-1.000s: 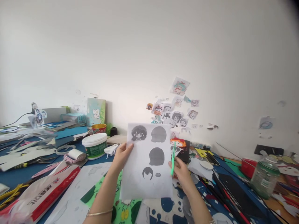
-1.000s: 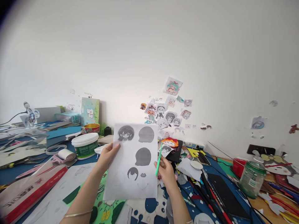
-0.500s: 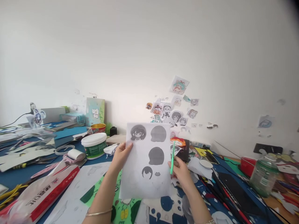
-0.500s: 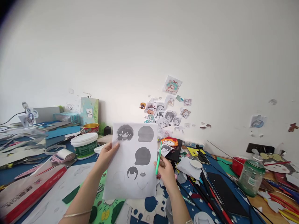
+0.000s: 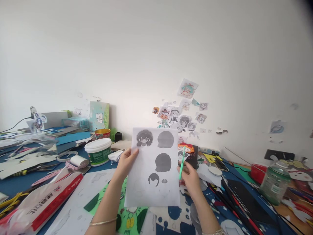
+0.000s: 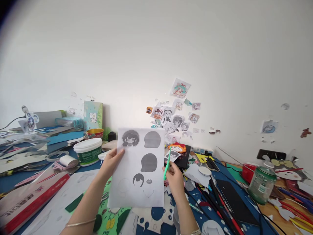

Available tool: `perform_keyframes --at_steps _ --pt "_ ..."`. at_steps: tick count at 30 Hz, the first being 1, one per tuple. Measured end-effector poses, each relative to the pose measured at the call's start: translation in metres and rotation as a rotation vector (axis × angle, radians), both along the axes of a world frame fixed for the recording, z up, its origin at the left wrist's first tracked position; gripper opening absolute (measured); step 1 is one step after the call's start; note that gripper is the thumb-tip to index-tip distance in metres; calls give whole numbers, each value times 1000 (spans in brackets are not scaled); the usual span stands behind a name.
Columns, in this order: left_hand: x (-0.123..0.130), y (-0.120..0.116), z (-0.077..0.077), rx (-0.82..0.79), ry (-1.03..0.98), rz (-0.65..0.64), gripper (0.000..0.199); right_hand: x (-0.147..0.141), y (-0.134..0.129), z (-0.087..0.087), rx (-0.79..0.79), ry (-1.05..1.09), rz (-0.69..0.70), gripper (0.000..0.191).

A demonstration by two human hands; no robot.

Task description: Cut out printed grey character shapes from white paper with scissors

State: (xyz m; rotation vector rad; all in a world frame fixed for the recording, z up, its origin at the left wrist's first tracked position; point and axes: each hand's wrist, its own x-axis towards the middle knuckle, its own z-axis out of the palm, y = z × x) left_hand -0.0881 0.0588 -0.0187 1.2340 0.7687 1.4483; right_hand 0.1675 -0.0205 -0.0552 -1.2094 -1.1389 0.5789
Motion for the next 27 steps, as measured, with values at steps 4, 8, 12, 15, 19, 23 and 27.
perform_keyframes --at_steps 4,8,12,15,19,23,27 --pt "0 -1 1 0 11 0 36 1 -5 4 -9 -197 -212 51" --pt "0 -1 0 3 23 -6 36 0 -6 1 -27 -392 -311 51" --pt "0 -1 0 6 33 -3 35 0 -6 -2 9 -460 -289 47" --pt "0 -1 0 5 34 1 35 0 -5 -4 18 -537 -288 43" --pt "0 -1 0 5 26 10 37 0 -4 -4 4 -628 -295 42" --pt "0 0 0 16 14 38 40 -1 -5 -3 -15 -647 -303 44" --pt "0 0 0 25 10 43 40 -3 -7 -2 0 -663 -312 43"
